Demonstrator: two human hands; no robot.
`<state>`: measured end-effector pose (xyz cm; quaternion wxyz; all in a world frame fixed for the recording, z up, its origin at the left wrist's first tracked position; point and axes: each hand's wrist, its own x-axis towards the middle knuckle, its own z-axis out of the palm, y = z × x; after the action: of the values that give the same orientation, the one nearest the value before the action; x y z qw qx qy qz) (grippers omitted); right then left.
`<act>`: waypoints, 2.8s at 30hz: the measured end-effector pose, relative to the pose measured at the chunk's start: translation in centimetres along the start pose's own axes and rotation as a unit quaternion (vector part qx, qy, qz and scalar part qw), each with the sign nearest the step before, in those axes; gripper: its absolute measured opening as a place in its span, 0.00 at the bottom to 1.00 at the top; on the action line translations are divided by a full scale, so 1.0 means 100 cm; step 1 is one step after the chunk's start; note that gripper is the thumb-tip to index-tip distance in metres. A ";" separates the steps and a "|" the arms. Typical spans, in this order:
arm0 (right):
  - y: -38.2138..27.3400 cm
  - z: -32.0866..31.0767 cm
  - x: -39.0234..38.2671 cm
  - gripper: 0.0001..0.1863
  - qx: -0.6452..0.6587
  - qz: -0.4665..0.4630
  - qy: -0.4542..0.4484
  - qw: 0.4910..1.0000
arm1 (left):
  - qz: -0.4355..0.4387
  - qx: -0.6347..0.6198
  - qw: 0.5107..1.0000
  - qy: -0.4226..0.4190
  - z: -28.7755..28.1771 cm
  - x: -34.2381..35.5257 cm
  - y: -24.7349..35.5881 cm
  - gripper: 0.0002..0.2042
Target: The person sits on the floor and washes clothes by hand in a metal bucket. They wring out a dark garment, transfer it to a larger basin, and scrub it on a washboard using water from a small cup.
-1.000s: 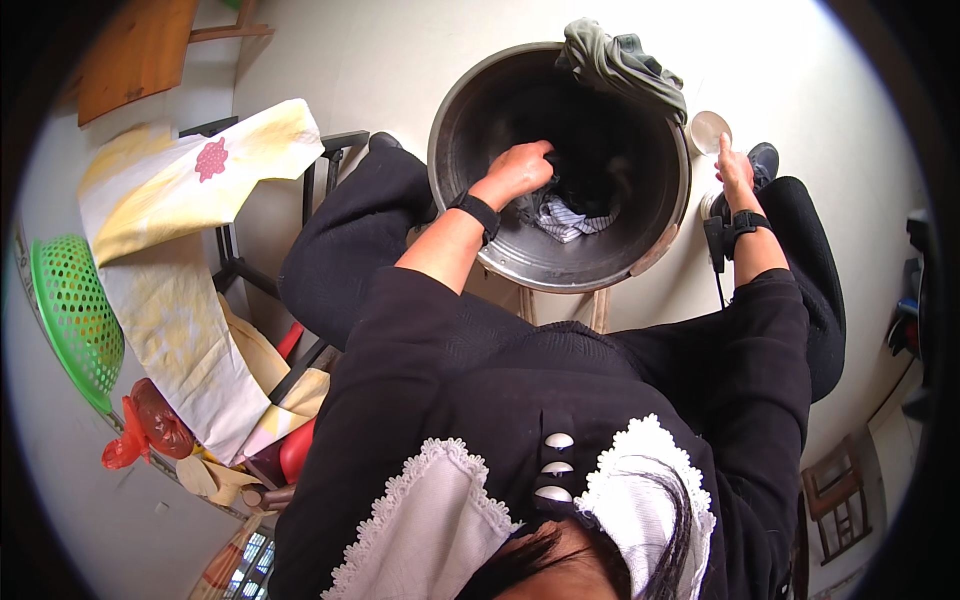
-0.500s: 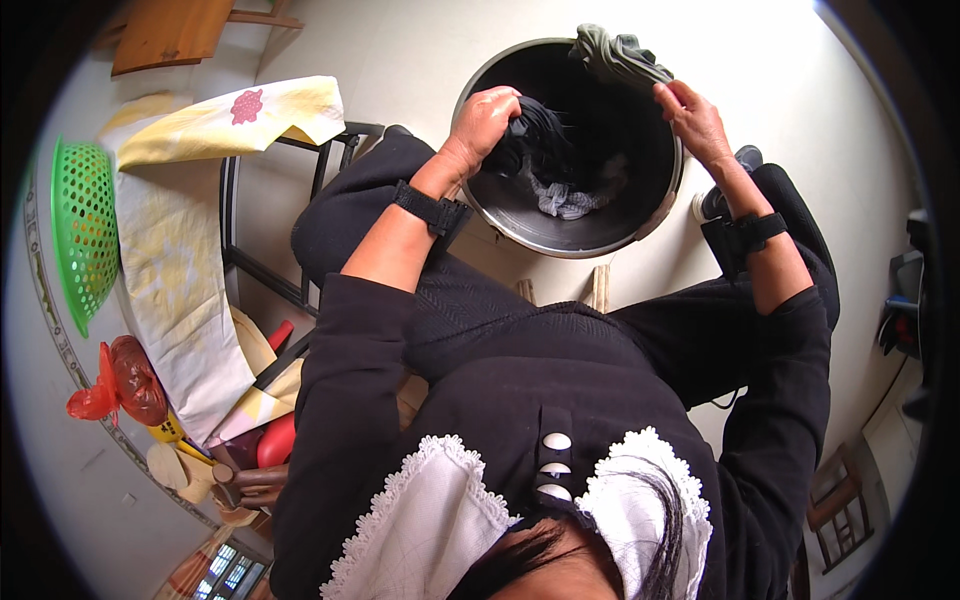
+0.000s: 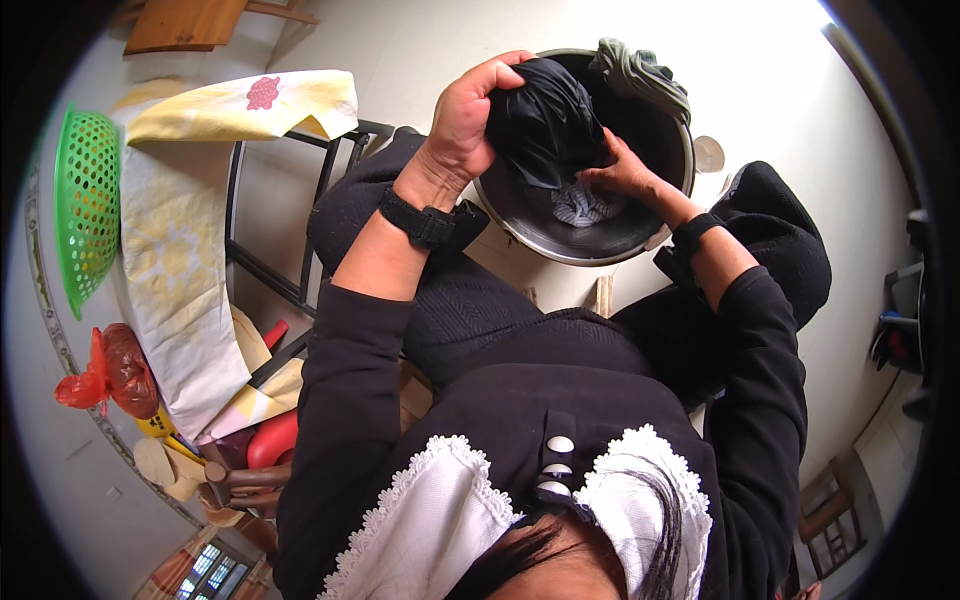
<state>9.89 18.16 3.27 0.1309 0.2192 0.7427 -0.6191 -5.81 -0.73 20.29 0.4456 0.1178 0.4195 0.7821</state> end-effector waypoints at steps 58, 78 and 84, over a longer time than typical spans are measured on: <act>-0.118 -0.059 -0.090 0.24 0.322 0.012 0.098 0.942 | 0.159 0.105 0.948 0.255 -0.068 -0.011 0.026 0.14; -0.352 -0.122 -0.193 0.19 0.101 -0.216 0.177 0.955 | 0.217 0.145 0.964 0.058 0.050 -0.080 0.163 0.11; -0.387 -0.150 -0.240 0.17 -0.023 -0.319 0.171 0.932 | 0.248 0.095 0.961 -0.082 0.095 -0.115 0.196 0.08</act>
<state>13.02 23.56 50.75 -0.1976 0.0702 0.7987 -0.5640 -5.61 -9.60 43.27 0.2573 0.3238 0.4112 0.8124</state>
